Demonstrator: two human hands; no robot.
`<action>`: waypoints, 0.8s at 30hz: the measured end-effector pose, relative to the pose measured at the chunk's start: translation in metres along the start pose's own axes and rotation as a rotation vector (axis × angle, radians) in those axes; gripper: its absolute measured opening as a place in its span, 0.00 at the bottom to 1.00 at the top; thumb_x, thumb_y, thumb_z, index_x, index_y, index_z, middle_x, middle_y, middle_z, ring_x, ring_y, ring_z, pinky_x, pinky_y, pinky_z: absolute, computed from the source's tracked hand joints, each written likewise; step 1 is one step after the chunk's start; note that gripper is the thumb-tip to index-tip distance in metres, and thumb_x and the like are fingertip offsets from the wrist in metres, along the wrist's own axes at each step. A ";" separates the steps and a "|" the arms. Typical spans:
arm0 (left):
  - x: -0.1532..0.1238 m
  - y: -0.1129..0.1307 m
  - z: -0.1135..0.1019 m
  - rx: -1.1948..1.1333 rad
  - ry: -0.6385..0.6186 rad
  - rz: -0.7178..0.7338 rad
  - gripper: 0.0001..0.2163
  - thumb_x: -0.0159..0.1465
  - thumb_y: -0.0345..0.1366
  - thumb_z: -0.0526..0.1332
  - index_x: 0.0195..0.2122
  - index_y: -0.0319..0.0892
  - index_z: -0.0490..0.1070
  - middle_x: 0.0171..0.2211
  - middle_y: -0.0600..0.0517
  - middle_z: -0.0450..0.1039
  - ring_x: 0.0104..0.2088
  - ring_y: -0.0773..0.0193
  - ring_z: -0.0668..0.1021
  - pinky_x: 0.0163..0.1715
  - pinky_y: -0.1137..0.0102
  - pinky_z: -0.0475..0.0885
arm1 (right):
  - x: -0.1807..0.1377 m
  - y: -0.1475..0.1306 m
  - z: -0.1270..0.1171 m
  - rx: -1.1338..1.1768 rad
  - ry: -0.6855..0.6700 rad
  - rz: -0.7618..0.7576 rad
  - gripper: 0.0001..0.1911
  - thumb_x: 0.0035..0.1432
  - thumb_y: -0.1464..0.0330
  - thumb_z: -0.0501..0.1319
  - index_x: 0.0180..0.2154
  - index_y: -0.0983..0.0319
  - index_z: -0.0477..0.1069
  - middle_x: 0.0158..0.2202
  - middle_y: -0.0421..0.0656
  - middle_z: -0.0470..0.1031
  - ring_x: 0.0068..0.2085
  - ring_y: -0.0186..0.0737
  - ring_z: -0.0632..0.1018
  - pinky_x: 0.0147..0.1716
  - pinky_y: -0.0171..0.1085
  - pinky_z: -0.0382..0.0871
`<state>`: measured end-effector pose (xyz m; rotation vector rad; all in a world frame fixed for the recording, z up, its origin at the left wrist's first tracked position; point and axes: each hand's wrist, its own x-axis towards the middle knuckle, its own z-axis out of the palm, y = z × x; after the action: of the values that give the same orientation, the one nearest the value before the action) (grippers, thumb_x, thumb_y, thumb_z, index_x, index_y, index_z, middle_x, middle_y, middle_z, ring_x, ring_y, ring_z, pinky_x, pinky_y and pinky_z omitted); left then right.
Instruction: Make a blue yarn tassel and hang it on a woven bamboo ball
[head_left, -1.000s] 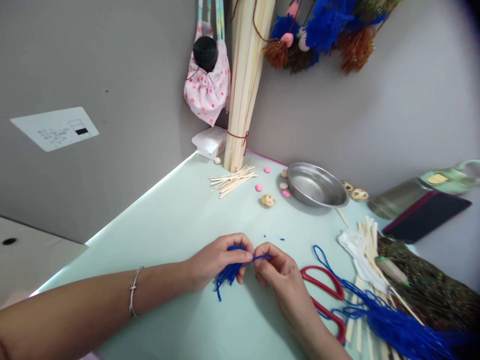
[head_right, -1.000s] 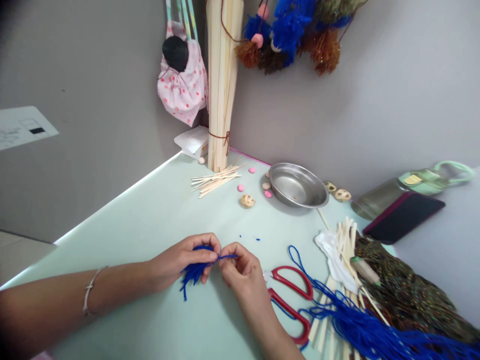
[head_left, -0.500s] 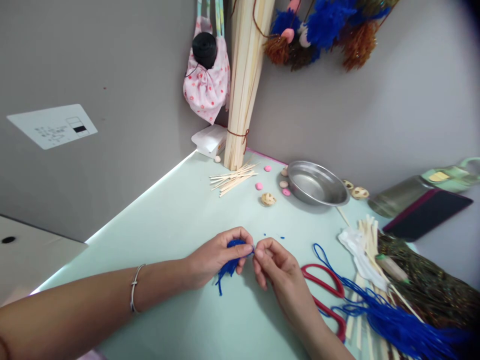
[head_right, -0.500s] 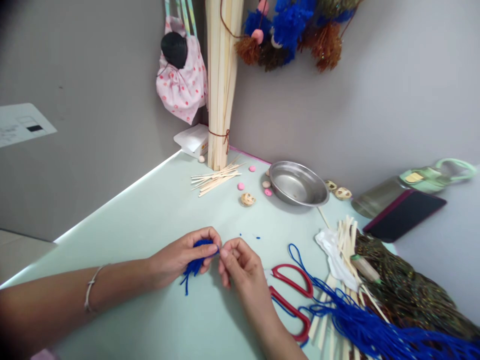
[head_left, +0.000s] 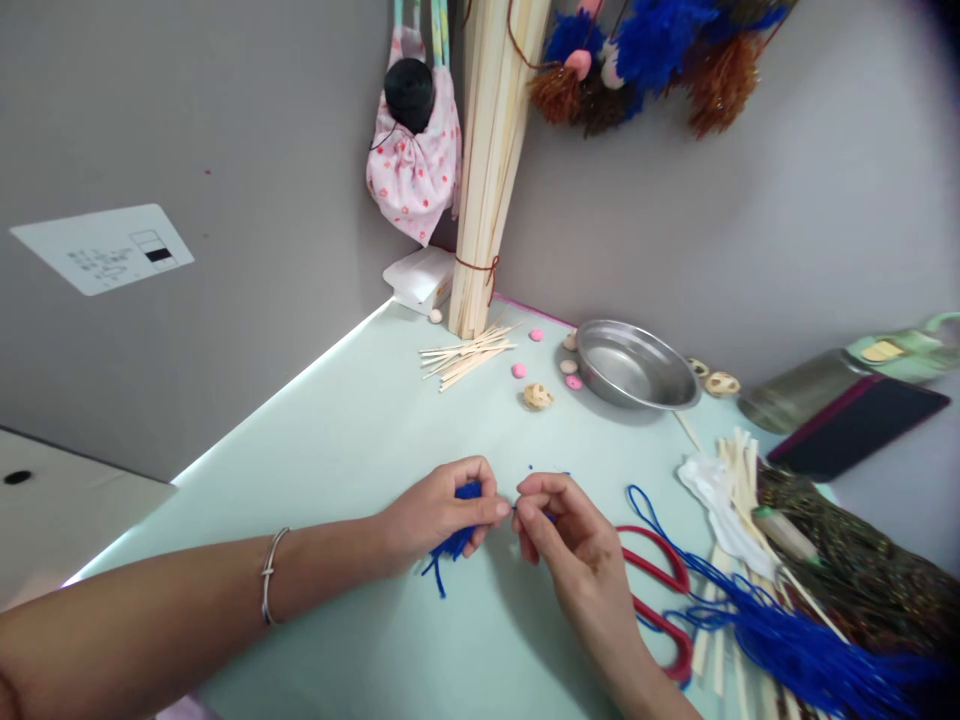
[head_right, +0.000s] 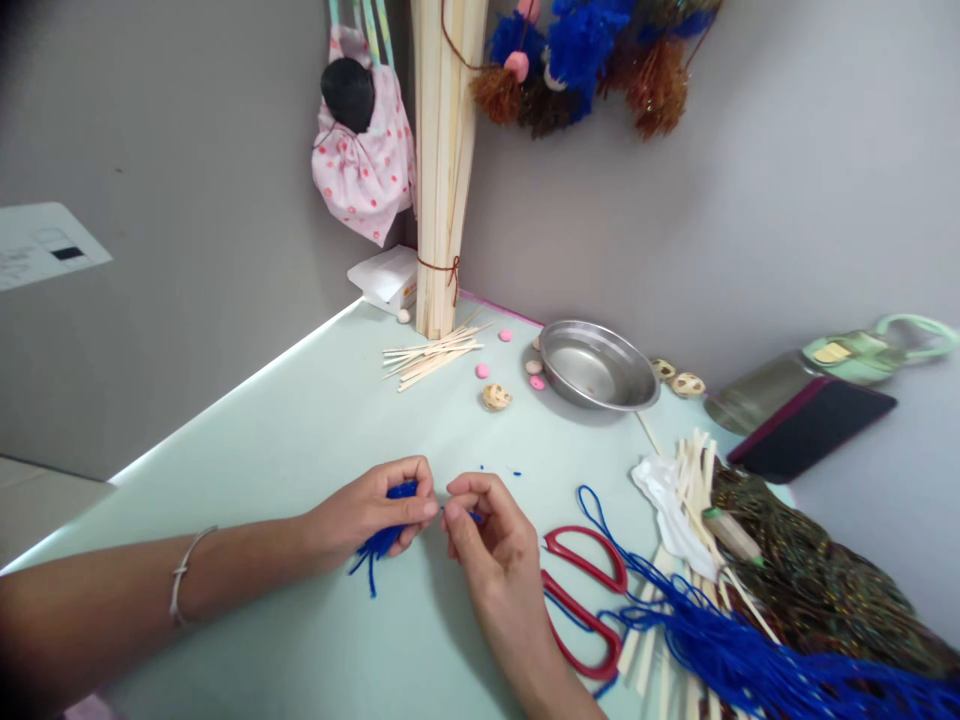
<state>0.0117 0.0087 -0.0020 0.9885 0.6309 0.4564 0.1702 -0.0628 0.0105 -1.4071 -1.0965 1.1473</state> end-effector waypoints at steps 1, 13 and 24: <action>0.000 0.000 0.000 0.001 0.003 0.011 0.17 0.56 0.48 0.67 0.31 0.41 0.63 0.22 0.58 0.66 0.18 0.74 0.67 0.20 0.76 0.62 | 0.000 0.000 -0.001 -0.002 0.034 -0.009 0.11 0.60 0.59 0.62 0.39 0.59 0.69 0.26 0.37 0.69 0.25 0.33 0.67 0.25 0.33 0.60; -0.001 -0.002 0.002 0.089 -0.004 0.073 0.15 0.60 0.48 0.62 0.33 0.42 0.62 0.20 0.59 0.65 0.19 0.73 0.67 0.20 0.76 0.63 | 0.007 0.001 -0.004 -0.230 -0.226 0.061 0.24 0.67 0.52 0.50 0.25 0.61 0.63 0.20 0.36 0.59 0.24 0.33 0.61 0.24 0.34 0.53; -0.001 -0.002 0.002 0.091 0.031 0.071 0.11 0.61 0.43 0.61 0.35 0.41 0.63 0.20 0.59 0.66 0.19 0.72 0.70 0.21 0.76 0.65 | 0.010 0.003 -0.004 -0.021 -0.084 0.088 0.15 0.58 0.57 0.64 0.31 0.62 0.70 0.23 0.36 0.64 0.24 0.31 0.62 0.24 0.32 0.55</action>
<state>0.0126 0.0062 -0.0023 1.0948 0.6511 0.5100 0.1758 -0.0536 0.0068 -1.4466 -1.1175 1.2713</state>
